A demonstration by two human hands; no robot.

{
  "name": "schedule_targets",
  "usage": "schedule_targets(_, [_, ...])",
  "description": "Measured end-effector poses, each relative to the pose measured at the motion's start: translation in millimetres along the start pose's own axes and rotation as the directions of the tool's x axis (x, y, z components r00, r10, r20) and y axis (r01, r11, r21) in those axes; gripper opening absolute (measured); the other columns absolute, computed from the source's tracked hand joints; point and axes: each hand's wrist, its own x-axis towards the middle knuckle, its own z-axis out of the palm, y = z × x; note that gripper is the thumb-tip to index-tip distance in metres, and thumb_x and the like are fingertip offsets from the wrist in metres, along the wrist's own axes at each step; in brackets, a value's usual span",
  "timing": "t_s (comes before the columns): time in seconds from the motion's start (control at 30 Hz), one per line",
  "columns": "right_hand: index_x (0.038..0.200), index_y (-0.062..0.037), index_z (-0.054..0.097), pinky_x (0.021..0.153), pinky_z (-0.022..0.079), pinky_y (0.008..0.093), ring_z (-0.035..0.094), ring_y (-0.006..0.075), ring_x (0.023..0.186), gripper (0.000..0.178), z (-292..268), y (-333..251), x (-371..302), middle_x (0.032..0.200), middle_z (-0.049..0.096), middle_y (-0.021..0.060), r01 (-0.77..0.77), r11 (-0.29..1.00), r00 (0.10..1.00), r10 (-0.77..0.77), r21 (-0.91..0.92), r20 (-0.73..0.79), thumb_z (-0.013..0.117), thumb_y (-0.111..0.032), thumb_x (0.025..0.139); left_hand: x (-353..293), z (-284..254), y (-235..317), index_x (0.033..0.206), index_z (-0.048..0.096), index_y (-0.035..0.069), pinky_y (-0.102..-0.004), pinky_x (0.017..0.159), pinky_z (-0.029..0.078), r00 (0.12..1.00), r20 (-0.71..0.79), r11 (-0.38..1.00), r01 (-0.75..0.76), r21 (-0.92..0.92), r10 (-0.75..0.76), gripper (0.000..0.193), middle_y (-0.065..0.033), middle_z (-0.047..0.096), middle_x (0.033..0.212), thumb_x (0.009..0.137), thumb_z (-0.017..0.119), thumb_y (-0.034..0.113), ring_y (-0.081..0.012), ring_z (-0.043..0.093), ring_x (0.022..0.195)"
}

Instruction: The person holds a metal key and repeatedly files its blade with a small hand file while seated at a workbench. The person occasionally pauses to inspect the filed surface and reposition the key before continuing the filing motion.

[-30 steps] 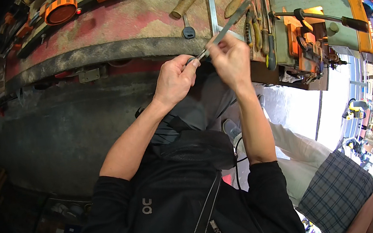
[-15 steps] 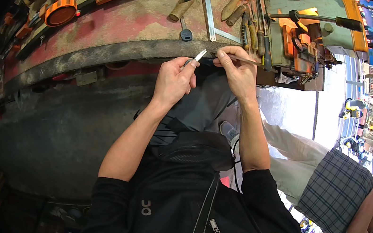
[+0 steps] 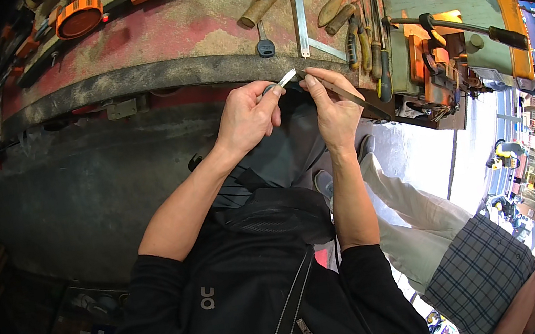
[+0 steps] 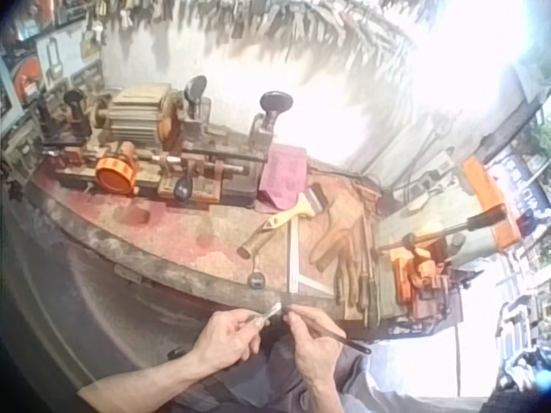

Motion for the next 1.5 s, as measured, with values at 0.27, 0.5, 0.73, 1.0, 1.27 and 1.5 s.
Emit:
schedule_targets(0.27, [0.109, 0.0035, 0.072, 0.080, 0.056, 0.0263, 0.071, 0.0149, 0.089, 0.016, 5.5, 7.5, -1.0, 0.097, 0.073, 0.0109, 0.151, 0.987, 0.988, -0.153, -0.044, -0.025, 0.072, 0.001, 0.093, 0.7, -1.8, -2.6, 0.107, 0.070, -0.001, -0.0208, 0.044, 0.037, 1.000, 0.010, 1.000, -0.005, 0.004, 0.005, 0.026, -0.0026, 0.062, 0.062, 0.106, 0.056, 0.022, -0.0050, 0.049, 0.045])
schedule_targets(0.5, [0.096, 0.0017, 0.069, 0.076, 0.058, 0.0356, 0.073, 0.0327, 0.085, 0.017, 12.2, 10.9, -0.4, 0.095, 0.074, 0.0173, 0.539, 0.724, 0.822, -0.564, -0.430, 0.082, 0.074, 0.010, 0.082, 2.5, -7.8, -7.5, 0.115, 0.067, -0.001, -0.0204, 0.048, 0.041, 0.994, 0.113, 0.995, 0.001, -0.104, 0.010, 0.028, -0.0027, 0.065, 0.069, 0.108, 0.055, 0.023, -0.0057, 0.053, 0.051])
schedule_targets(0.73, [0.095, 0.0012, 0.069, 0.074, 0.058, 0.0350, 0.073, 0.0308, 0.084, 0.020, 22.7, 10.8, -16.2, 0.095, 0.074, 0.0173, 0.612, 0.672, 0.766, -0.634, -0.417, 0.101, 0.076, 0.011, 0.079, 0.6, -4.3, -10.6, 0.117, 0.067, -0.002, -0.0198, 0.049, 0.042, 0.995, 0.083, 0.993, -0.039, -0.114, 0.049, 0.027, -0.0022, 0.065, 0.072, 0.108, 0.054, 0.020, -0.0056, 0.054, 0.053])
schedule_targets(1.0, [0.097, 0.0020, 0.071, 0.076, 0.058, 0.0322, 0.073, 0.0267, 0.085, 0.015, 28.3, 9.2, -28.5, 0.096, 0.074, 0.0163, 0.520, 0.787, 0.838, -0.545, -0.331, 0.020, 0.075, 0.008, 0.084, 0.6, -4.4, -11.9, 0.116, 0.068, -0.001, -0.0193, 0.047, 0.042, 0.995, 0.071, 0.992, -0.055, -0.111, 0.063, 0.026, -0.0026, 0.065, 0.071, 0.108, 0.054, 0.020, -0.0054, 0.055, 0.052])
schedule_targets(1.27, [0.103, 0.0025, 0.072, 0.082, 0.058, 0.0285, 0.070, 0.0178, 0.092, 0.011, 18.4, 17.1, -6.8, 0.104, 0.073, 0.0139, 0.255, 0.964, 0.957, -0.263, -0.075, -0.126, 0.072, 0.003, 0.092, -0.7, -2.5, -4.5, 0.113, 0.067, -0.004, -0.0240, 0.047, 0.044, 0.999, 0.049, 0.997, -0.019, -0.071, 0.023, 0.028, -0.0052, 0.066, 0.068, 0.106, 0.052, 0.019, -0.0083, 0.057, 0.051])
schedule_targets(1.5, [0.103, 0.0024, 0.072, 0.080, 0.058, 0.0282, 0.071, 0.0180, 0.091, 0.011, 19.3, 18.6, -8.9, 0.101, 0.073, 0.0141, 0.274, 0.944, 0.947, -0.298, -0.187, -0.117, 0.073, 0.003, 0.092, -0.2, -2.7, -5.0, 0.112, 0.067, -0.005, -0.0237, 0.047, 0.044, 0.997, 0.060, 0.996, -0.035, -0.081, 0.040, 0.029, -0.0054, 0.066, 0.068, 0.106, 0.052, 0.020, -0.0081, 0.057, 0.051])
